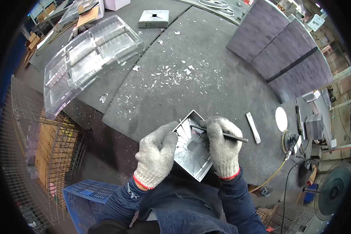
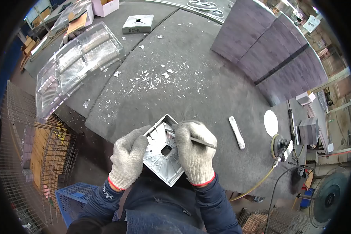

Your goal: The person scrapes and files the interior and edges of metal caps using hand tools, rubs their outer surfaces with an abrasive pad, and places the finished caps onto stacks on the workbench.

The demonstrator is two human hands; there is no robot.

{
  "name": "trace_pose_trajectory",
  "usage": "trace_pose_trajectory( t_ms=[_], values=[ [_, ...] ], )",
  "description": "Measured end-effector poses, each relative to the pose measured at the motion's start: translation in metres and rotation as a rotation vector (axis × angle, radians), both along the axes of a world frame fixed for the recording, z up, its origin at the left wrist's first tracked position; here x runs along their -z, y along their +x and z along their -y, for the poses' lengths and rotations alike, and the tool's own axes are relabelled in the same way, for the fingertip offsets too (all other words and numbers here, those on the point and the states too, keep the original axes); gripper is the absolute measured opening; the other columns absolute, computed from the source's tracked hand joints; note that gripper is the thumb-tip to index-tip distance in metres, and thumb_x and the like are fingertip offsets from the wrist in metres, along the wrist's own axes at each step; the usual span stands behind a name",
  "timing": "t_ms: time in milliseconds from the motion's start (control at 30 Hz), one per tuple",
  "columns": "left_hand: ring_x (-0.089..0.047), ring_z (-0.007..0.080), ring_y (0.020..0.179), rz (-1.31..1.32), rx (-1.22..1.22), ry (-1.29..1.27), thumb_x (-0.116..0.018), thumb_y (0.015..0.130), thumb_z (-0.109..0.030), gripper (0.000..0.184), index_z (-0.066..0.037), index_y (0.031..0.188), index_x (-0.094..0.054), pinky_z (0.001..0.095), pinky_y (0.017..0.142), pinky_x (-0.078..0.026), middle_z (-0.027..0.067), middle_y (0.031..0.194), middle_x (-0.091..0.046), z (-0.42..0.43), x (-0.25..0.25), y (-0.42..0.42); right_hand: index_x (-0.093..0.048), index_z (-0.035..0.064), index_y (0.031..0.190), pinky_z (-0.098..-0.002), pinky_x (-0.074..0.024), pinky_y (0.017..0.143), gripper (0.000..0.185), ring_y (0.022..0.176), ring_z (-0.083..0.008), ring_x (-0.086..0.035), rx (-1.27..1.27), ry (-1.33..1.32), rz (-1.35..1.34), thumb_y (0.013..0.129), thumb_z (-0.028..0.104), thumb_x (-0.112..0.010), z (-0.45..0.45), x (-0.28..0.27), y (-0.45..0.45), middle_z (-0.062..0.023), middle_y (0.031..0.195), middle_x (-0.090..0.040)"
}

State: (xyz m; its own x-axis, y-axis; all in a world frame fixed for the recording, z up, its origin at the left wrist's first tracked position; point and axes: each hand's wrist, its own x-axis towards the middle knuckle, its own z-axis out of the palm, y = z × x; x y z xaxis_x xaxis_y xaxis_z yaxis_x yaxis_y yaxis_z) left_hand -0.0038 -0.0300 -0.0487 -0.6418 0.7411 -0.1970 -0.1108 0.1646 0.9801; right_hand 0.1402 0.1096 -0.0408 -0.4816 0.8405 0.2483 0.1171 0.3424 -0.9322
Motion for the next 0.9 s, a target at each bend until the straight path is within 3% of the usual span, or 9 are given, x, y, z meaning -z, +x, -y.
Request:
trace_pose_trajectory(
  t_ms=[167, 300, 367, 433, 500, 533, 667, 767, 900],
  values=[
    [-0.079, 0.0209, 0.105, -0.011, 0.024, -0.006, -0.067, 0.111, -0.019, 0.041, 0.006, 0.142, -0.077, 0.0354, 0.097, -0.062, 0.0222, 0.120, -0.085, 0.000, -0.005, 0.000, -0.084, -0.0018, 0.107, -0.0381, -0.0630, 0.089, 0.010, 0.096, -0.0253, -0.080, -0.020, 0.273, 0.150, 0.106, 0.006, -0.078, -0.004, -0.001, -0.001, -0.0145, 0.105, -0.083],
    [-0.080, 0.0216, 0.105, -0.038, 0.029, 0.001, -0.067, 0.112, -0.020, 0.041, 0.006, 0.143, -0.077, 0.0356, 0.097, -0.062, 0.0222, 0.120, -0.085, 0.000, -0.004, -0.002, -0.084, -0.0005, 0.107, -0.0405, -0.0642, 0.091, 0.008, 0.100, -0.0328, -0.081, 0.002, -0.033, 0.014, 0.103, 0.004, -0.078, -0.001, 0.003, 0.001, -0.0144, 0.105, -0.084],
    [-0.081, 0.0229, 0.106, -0.034, 0.056, -0.054, -0.066, 0.112, -0.020, 0.041, 0.005, 0.143, -0.077, 0.0360, 0.097, -0.063, 0.0228, 0.120, -0.085, 0.000, -0.009, -0.003, -0.083, -0.0013, 0.106, -0.0420, -0.0647, 0.091, 0.007, 0.101, -0.0332, -0.081, -0.032, 0.312, 0.135, 0.101, 0.002, -0.080, -0.003, -0.004, -0.006, -0.0134, 0.104, -0.083],
    [-0.079, 0.0213, 0.109, -0.041, 0.075, -0.053, -0.063, 0.113, -0.019, 0.042, 0.007, 0.143, -0.076, 0.0354, 0.099, -0.061, 0.0205, 0.120, -0.085, 0.001, -0.013, -0.004, -0.083, -0.0014, 0.107, -0.0436, -0.0649, 0.092, 0.008, 0.102, -0.0330, -0.081, -0.053, 0.249, 0.135, 0.100, 0.001, -0.080, -0.001, -0.011, -0.002, -0.0126, 0.106, -0.084],
    [-0.078, 0.0198, 0.111, -0.047, 0.083, -0.048, -0.060, 0.114, -0.017, 0.043, 0.009, 0.144, -0.075, 0.0349, 0.102, -0.060, 0.0182, 0.121, -0.085, 0.000, -0.013, -0.005, -0.084, -0.0044, 0.114, -0.0400, -0.0620, 0.097, 0.015, 0.107, -0.0264, -0.078, -0.103, 0.290, 0.144, 0.108, 0.005, -0.073, 0.000, -0.014, 0.000, -0.0132, 0.109, -0.084],
    [-0.078, 0.0199, 0.111, -0.049, 0.080, -0.039, -0.060, 0.114, -0.018, 0.043, 0.009, 0.144, -0.075, 0.0350, 0.102, -0.060, 0.0185, 0.121, -0.085, -0.001, -0.010, -0.005, -0.084, -0.0037, 0.113, -0.0432, -0.0617, 0.101, 0.015, 0.111, -0.0305, -0.079, -0.129, 0.457, 0.188, 0.106, 0.003, -0.073, -0.004, -0.016, -0.006, -0.0141, 0.107, -0.084],
    [-0.082, 0.0229, 0.104, -0.075, 0.041, -0.023, -0.068, 0.113, -0.022, 0.041, 0.006, 0.142, -0.077, 0.0373, 0.096, -0.064, 0.0253, 0.121, -0.085, 0.000, -0.007, -0.003, -0.085, -0.0023, 0.113, -0.0452, -0.0603, 0.107, 0.015, 0.120, -0.0347, -0.079, -0.166, 0.288, 0.172, 0.106, 0.005, -0.074, -0.006, -0.009, 0.004, -0.0182, 0.113, -0.084],
    [-0.081, 0.0213, 0.105, -0.087, 0.058, -0.012, -0.067, 0.114, -0.022, 0.041, 0.007, 0.142, -0.076, 0.0366, 0.095, -0.063, 0.0235, 0.120, -0.086, 0.001, -0.011, -0.003, -0.084, 0.0003, 0.107, -0.0487, -0.0647, 0.100, 0.009, 0.114, -0.0396, -0.081, -0.134, 0.493, 0.232, 0.099, 0.004, -0.080, -0.005, -0.017, -0.008, -0.0147, 0.105, -0.084],
    [-0.079, 0.0204, 0.104, -0.009, 0.070, 0.005, -0.066, 0.115, -0.022, 0.041, 0.008, 0.142, -0.076, 0.0362, 0.095, -0.063, 0.0209, 0.118, -0.085, 0.001, -0.012, -0.005, -0.084, 0.0002, 0.109, -0.0460, -0.0647, 0.101, 0.010, 0.115, -0.0371, -0.081, -0.146, 0.361, 0.164, 0.100, 0.004, -0.079, -0.008, -0.006, 0.002, -0.0138, 0.108, -0.084]
  ],
)
